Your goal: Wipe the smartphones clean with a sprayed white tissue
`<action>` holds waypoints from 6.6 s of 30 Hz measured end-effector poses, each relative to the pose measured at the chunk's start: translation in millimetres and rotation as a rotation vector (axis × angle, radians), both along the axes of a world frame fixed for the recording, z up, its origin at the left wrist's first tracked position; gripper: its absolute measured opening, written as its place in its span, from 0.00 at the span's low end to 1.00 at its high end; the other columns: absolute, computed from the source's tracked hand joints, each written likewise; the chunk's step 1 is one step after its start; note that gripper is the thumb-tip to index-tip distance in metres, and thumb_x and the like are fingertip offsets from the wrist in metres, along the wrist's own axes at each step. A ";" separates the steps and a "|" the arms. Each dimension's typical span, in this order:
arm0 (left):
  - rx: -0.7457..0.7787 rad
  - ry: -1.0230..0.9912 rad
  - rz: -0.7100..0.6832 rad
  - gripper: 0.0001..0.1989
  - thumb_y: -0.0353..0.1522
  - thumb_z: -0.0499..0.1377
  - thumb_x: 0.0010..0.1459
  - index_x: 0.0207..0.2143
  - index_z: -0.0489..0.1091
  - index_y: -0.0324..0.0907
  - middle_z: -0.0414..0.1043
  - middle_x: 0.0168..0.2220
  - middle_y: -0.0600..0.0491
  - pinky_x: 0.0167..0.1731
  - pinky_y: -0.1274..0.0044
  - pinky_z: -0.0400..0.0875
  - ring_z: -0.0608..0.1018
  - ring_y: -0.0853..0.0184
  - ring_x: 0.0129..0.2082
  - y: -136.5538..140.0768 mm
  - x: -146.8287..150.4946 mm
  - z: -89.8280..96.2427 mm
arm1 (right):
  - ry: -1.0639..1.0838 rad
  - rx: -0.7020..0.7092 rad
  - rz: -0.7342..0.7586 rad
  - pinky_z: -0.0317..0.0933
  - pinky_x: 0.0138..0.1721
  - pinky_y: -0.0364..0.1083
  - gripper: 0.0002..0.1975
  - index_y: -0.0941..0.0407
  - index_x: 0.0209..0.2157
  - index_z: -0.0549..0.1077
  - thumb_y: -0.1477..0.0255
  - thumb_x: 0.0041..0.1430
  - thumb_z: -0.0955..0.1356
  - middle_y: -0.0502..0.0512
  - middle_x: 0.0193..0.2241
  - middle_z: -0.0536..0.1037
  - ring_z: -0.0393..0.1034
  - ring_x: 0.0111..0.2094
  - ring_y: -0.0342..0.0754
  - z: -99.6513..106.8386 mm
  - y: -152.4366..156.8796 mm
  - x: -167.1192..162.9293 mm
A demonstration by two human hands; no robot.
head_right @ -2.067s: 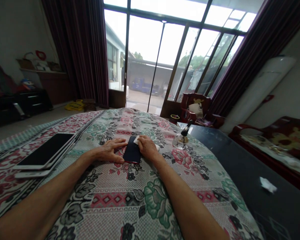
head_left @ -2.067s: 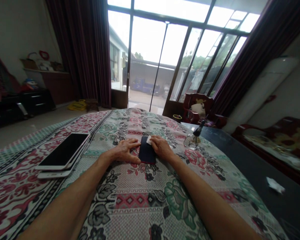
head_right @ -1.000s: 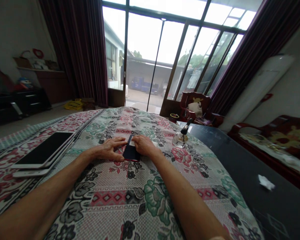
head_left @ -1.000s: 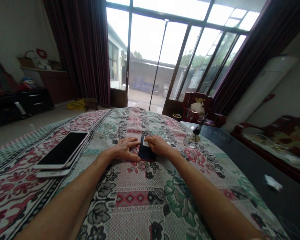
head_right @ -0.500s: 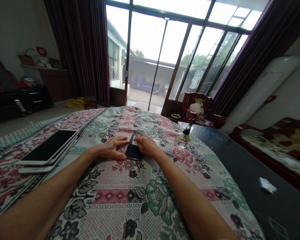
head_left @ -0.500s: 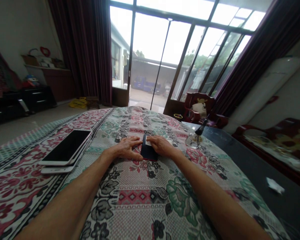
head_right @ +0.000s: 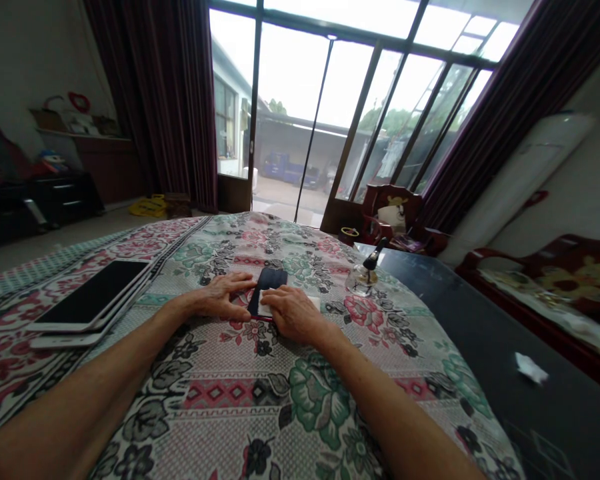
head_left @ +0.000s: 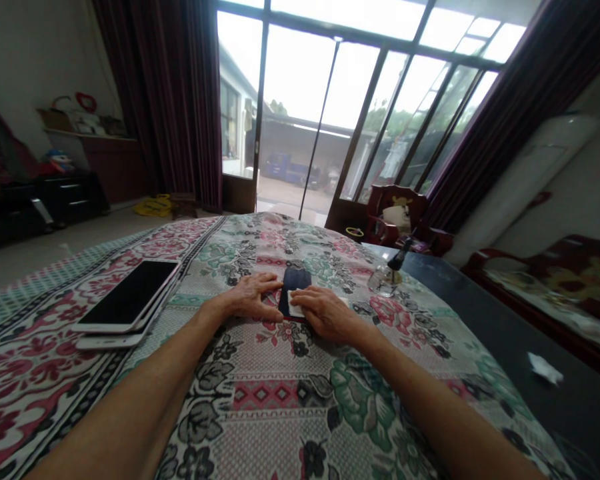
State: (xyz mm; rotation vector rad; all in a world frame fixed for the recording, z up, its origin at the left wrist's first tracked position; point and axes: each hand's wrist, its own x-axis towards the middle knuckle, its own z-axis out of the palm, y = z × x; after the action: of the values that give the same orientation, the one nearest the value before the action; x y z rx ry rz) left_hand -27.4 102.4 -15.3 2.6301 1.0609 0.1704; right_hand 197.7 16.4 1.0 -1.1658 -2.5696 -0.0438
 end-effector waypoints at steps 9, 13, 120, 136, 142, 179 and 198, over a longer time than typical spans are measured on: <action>-0.021 -0.024 -0.003 0.42 0.56 0.58 0.48 0.63 0.54 0.52 0.47 0.67 0.49 0.63 0.59 0.42 0.49 0.55 0.67 -2.9 -0.5 3.9 | -0.046 0.032 -0.232 0.58 0.50 0.51 0.17 0.54 0.50 0.71 0.77 0.64 0.59 0.56 0.53 0.72 0.66 0.50 0.51 -4.9 34.5 21.6; -0.029 -0.023 -0.001 0.40 0.55 0.58 0.49 0.62 0.54 0.54 0.47 0.67 0.51 0.62 0.58 0.43 0.49 0.54 0.66 -4.6 -0.2 6.1 | -0.029 0.035 -0.249 0.57 0.50 0.49 0.16 0.55 0.49 0.71 0.76 0.65 0.58 0.57 0.52 0.73 0.66 0.49 0.50 -8.0 38.6 29.8; 0.002 0.017 0.004 0.40 0.55 0.56 0.51 0.63 0.55 0.50 0.46 0.67 0.48 0.62 0.59 0.44 0.49 0.54 0.67 -1.4 0.6 2.1 | -0.104 -0.030 -0.202 0.54 0.35 0.44 0.09 0.56 0.30 0.71 0.78 0.60 0.61 0.56 0.32 0.68 0.60 0.33 0.45 15.2 3.3 -3.8; -0.050 0.035 0.007 0.41 0.54 0.59 0.50 0.63 0.54 0.53 0.44 0.68 0.50 0.63 0.59 0.41 0.46 0.54 0.67 -0.3 -1.3 3.6 | -0.134 -0.057 -0.042 0.49 0.32 0.45 0.11 0.54 0.33 0.75 0.74 0.63 0.61 0.55 0.35 0.69 0.58 0.33 0.45 18.1 -1.8 -24.5; -0.044 0.015 -0.001 0.40 0.54 0.59 0.50 0.63 0.54 0.54 0.45 0.68 0.52 0.63 0.59 0.42 0.47 0.54 0.67 -2.2 -1.1 5.5 | -0.161 -0.169 -0.087 0.49 0.31 0.43 0.11 0.55 0.28 0.74 0.79 0.58 0.63 0.52 0.28 0.68 0.59 0.31 0.43 35.6 -3.6 7.2; -0.028 0.031 0.012 0.41 0.54 0.59 0.49 0.63 0.54 0.53 0.44 0.68 0.50 0.63 0.59 0.41 0.47 0.54 0.67 -0.6 0.1 2.0 | -0.139 0.014 -0.065 0.49 0.34 0.45 0.11 0.52 0.36 0.75 0.71 0.65 0.61 0.55 0.36 0.70 0.58 0.34 0.46 11.0 1.5 -28.1; -0.014 0.026 -0.006 0.41 0.55 0.59 0.50 0.63 0.55 0.50 0.45 0.68 0.48 0.63 0.58 0.43 0.48 0.53 0.67 -1.5 0.3 2.7 | -0.204 0.072 -0.287 0.51 0.32 0.46 0.10 0.55 0.33 0.75 0.75 0.61 0.62 0.58 0.33 0.71 0.59 0.31 0.47 9.7 4.2 -20.5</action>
State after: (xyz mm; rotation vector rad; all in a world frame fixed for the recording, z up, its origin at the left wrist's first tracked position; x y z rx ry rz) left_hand -27.0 100.9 -12.6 2.6293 1.0591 0.1274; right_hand 177.2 20.6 10.7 -1.5649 -2.5211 -0.3339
